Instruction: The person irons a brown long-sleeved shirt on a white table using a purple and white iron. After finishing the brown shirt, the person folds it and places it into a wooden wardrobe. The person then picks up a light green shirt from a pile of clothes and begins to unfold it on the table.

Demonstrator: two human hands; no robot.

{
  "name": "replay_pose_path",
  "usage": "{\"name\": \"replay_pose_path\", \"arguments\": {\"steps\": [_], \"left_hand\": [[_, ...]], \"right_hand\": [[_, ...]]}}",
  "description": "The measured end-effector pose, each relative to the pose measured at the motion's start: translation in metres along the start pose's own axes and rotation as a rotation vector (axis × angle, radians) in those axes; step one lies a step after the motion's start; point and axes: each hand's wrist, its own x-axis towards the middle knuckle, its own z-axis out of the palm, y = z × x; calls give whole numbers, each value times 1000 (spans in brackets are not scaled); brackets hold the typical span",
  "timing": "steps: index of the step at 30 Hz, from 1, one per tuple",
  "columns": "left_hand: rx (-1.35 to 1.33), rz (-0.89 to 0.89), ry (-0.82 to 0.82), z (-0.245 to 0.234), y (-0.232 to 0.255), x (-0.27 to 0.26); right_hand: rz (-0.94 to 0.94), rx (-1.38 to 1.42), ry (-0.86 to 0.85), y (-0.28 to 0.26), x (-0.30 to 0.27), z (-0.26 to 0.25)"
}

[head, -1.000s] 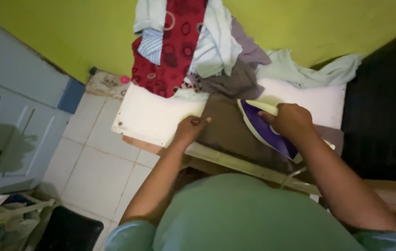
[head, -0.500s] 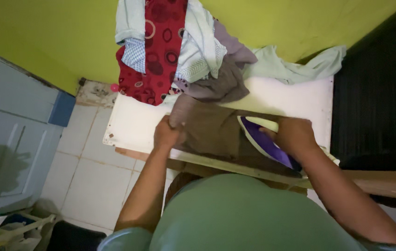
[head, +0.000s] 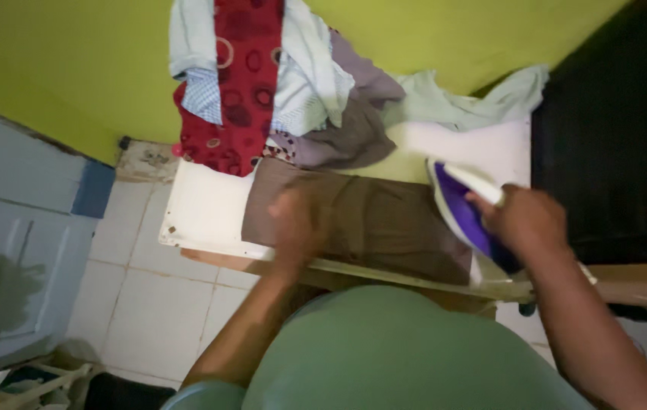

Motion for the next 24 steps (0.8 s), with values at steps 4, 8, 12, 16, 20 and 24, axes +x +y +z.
{"name": "replay_pose_path", "arguments": {"steps": [4,8,12,16,20,24], "left_hand": [[-310,324,-284,47,82,-12],[-394,533,-474,85,134,-14],[-171,606,-625,115,168,-12],[-46,579,-655,154,175,-26],[57,612,-611,193,170,-34],[-248,346,-607,174,172,-5]], "right_hand": [[-56,24,316,34,-25,-20],[-22,118,389,54,-51,-32],[24,223,391,65,-82,-36],[85,290,367,78,-93,-33],[48,390,392,88,-102,-28],[42,473,389,87,-104,-27]]}}
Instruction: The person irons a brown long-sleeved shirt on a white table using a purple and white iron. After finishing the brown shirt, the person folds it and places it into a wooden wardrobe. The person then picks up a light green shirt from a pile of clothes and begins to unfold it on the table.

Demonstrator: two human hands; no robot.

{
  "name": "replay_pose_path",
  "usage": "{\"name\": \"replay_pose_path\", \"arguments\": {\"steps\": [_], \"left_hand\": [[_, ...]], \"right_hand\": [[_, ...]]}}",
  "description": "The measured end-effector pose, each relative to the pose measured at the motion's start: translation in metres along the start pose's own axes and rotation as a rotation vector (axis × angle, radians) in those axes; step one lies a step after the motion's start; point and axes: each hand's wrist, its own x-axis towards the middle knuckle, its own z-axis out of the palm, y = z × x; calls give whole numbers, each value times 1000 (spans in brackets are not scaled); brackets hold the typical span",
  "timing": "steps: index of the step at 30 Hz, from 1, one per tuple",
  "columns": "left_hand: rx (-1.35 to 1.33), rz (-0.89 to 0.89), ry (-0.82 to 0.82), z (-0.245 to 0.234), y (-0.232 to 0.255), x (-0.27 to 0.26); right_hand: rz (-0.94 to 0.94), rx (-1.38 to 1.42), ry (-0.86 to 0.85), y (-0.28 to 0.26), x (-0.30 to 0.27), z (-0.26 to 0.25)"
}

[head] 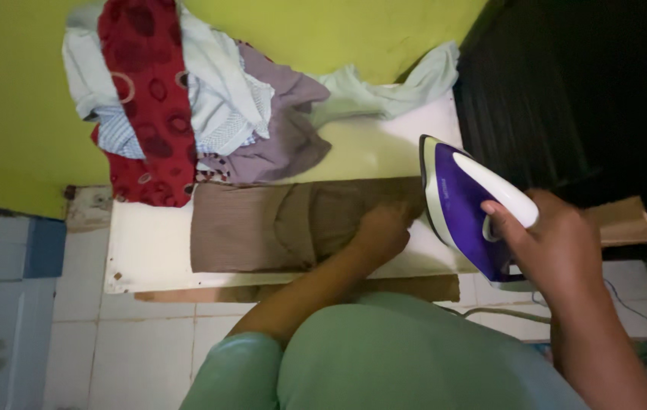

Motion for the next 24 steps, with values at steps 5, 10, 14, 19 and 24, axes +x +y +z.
{"name": "replay_pose_path", "arguments": {"steps": [5,10,14,19,24], "left_hand": [[-369,-361,331,-108,15,-23],[-385,-259,867,-167,-51,-100],[-883,-976,900,-169,-125,-182],[-942,-1017,834,-148,-170,-203],[-334,-781,615,-170,-158,-190]], "right_hand": [[-138,47,46,-2,1,4],[-212,87,27,-27,8,12],[-246,75,-84,-63,10,24],[-239,-104,-335,-122,14,51],[-598,-128,-311,-165,11,104]]}}
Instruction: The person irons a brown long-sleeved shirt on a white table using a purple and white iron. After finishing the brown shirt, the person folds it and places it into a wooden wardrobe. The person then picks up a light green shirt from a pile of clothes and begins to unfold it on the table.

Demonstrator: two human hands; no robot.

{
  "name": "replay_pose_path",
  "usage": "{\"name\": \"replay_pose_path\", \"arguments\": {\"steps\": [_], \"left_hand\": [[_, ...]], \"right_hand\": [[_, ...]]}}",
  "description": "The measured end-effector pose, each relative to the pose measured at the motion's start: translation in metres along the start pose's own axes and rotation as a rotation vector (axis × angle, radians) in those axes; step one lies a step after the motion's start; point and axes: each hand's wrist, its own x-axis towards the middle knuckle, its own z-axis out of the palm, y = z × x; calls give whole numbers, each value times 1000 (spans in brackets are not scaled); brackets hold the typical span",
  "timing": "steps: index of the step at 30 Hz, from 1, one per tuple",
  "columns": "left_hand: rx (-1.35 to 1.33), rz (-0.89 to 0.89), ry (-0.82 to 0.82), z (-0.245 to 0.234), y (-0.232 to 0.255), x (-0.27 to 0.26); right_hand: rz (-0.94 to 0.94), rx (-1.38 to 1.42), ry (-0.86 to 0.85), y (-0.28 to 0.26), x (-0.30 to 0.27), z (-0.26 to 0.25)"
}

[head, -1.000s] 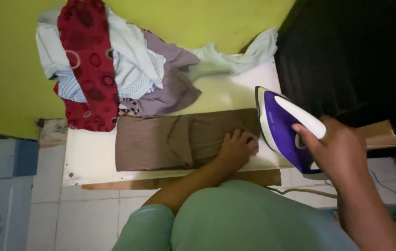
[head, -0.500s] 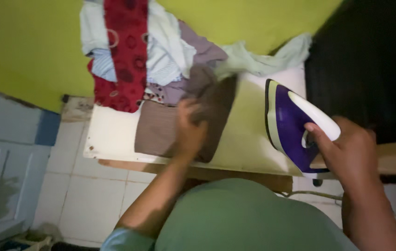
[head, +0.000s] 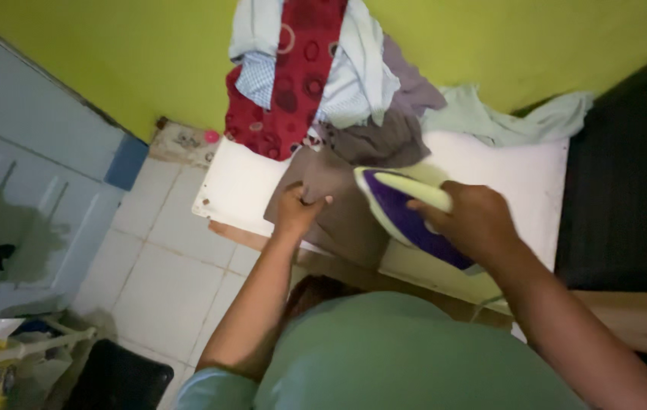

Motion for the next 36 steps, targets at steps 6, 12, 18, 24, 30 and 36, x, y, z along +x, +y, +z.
{"name": "replay_pose_path", "arguments": {"steps": [6,12,18,24,30,36], "left_hand": [[531,454,383,-36,2,2],[257,81,82,-50,-33,30],[312,123,-76,-45,-34,46],[229,193,-251,-45,-74,80],[188,343,-138,-25,-95,72],[91,323,-184,-29,-79,55]], "right_hand": [[-141,-148,-137,-39,56,48],[-153,-165,-205,-66,76,59],[-30,-246,-280,-88,90,63],[63,-253,-252,-94,118,88],[47,-191,-231,-84,117,97],[109,-274,-409,-75,90,92]]}}
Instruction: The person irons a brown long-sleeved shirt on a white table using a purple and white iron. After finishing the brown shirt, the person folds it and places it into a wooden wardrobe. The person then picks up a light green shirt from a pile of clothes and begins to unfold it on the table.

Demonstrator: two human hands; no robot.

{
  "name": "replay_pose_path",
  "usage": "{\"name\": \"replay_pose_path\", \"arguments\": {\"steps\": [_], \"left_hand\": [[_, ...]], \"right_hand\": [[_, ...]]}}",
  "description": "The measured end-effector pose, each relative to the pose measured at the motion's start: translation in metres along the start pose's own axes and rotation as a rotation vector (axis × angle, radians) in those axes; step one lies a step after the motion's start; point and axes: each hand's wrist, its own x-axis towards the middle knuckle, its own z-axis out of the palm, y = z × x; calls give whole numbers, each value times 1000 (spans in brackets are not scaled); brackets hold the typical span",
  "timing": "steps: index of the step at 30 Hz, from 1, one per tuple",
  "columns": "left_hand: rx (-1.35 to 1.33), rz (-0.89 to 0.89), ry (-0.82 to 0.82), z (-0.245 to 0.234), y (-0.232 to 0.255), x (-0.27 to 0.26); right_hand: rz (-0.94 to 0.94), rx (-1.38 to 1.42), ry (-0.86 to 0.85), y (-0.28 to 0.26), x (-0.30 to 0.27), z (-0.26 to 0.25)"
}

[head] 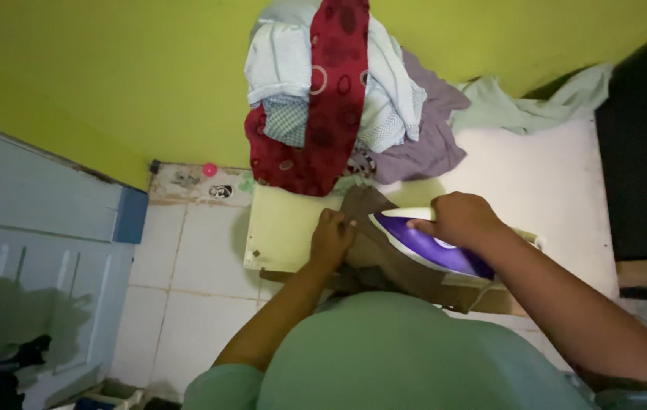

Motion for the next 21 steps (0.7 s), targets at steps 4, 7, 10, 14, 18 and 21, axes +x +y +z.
{"name": "replay_pose_path", "arguments": {"steps": [4,7,10,14,18,21], "left_hand": [[21,-88,-13,-12,24,-10],[-5,-181,49,-15,37,-15],[-77,-122,213,-1,38,-18],[-77,-65,145,20,27,-17],[-176,-109,7,45,32,-23],[-175,-120,-7,48,29,-17]], "right_hand": [[25,59,63,-19,9,-1],[37,87,93,-28,7,-10],[94,32,10,-17,-5,-27],[325,166,2,5,-18,-38],[319,294,100,27,-21,-15],[291,540,-67,45,-11,8]]}}
